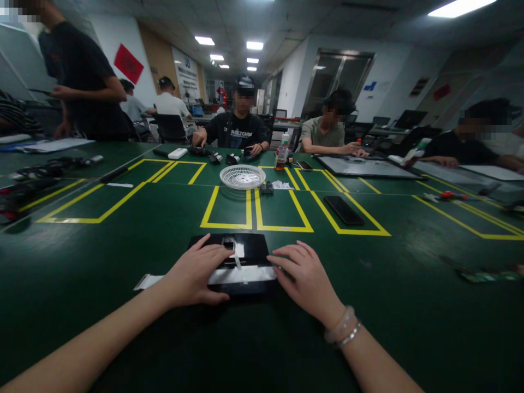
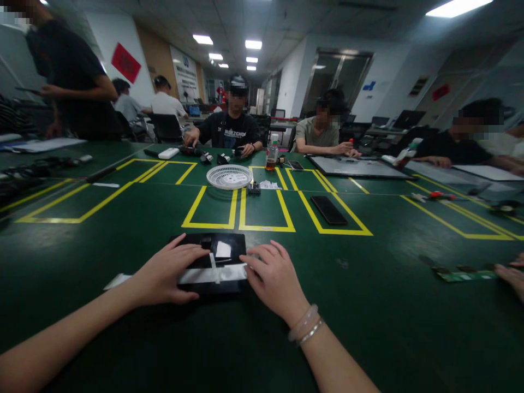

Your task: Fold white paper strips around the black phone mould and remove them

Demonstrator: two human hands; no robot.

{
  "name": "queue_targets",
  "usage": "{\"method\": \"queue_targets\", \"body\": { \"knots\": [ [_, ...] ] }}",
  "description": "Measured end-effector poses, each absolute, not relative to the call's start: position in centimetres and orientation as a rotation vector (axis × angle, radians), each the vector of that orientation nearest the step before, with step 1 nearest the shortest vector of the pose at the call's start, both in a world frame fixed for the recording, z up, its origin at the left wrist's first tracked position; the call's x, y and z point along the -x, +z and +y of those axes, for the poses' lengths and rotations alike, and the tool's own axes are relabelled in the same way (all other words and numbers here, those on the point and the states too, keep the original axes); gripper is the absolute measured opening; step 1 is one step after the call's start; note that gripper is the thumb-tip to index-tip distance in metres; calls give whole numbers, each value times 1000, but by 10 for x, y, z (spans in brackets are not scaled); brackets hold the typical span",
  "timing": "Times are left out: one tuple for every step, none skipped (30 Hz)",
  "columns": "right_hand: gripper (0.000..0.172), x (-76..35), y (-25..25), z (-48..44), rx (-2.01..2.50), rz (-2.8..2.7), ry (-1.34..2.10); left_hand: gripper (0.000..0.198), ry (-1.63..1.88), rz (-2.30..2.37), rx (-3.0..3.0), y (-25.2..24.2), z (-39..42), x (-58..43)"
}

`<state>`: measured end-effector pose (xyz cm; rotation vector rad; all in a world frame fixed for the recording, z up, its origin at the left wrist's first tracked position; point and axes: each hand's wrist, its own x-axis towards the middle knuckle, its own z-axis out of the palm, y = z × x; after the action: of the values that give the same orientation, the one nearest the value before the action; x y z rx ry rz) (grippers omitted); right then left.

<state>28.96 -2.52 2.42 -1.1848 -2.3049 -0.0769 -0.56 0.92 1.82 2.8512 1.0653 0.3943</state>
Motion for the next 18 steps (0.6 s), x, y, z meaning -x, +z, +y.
{"method": "queue_targets", "body": {
  "knots": [
    [26, -290, 24, -24, 1191, -2289, -84, 80, 424, 1110, -2844, 20, 14, 12],
    [26, -291, 24, -24, 1196, -2278, -89, 78, 455, 1168, -2836, 22, 19, 20],
    [26, -291, 24, -24, 1201, -2272, -91, 77, 479, 1234, -2828, 23, 25, 30],
    [26, -291, 24, -23, 1207, -2269, -89, 75, 495, 1309, -2819, 25, 32, 40],
    [26, -291, 23, -23, 1214, -2270, -83, 73, 502, 1395, -2805, 27, 39, 53],
    [27, -291, 23, -23, 1223, -2273, -73, 72, 503, 1489, -2789, 28, 46, 66],
    [26, -291, 22, -23, 1234, -2280, -60, 71, 504, 1588, -2771, 28, 53, 81],
    [26, -292, 22, -22, 1245, -2288, -46, 72, 502, 1686, -2752, 27, 60, 98],
    [26, -292, 21, -22, 1256, -2298, -34, 73, 498, 1777, -2734, 25, 66, 115],
    [26, -292, 20, -22, 1265, -2309, -22, 73, 515, 1867, -2717, 22, 72, 134],
    [25, -292, 20, -22, 1273, -2319, -13, 73, 557, 1948, -2704, 18, 78, 154],
    [25, -292, 20, -22, 1280, -2327, -5, 73, 615, 2013, -2699, 13, 82, 174],
    [24, -292, 19, -22, 1285, -2334, 0, 72, 718, 2071, -2701, 8, 86, 193],
    [23, -291, 19, -22, 1290, -2337, 3, 70, 812, 2092, -2722, 3, 89, 211],
    [23, -291, 20, -22, 1295, -2339, 6, 67, 914, 2098, -2747, 0, 91, 228],
    [22, -291, 20, -22, 1299, -2342, 9, 63, 1009, 2092, -2770, -2, 91, 241],
    [21, -290, 20, -22, 1301, -2344, 11, 60, 1087, 2086, -2780, -3, 90, 252],
    [21, -290, 21, -22, 1302, -2349, 13, 58, 1160, 2096, -2761, -3, 87, 260]
  ]
}}
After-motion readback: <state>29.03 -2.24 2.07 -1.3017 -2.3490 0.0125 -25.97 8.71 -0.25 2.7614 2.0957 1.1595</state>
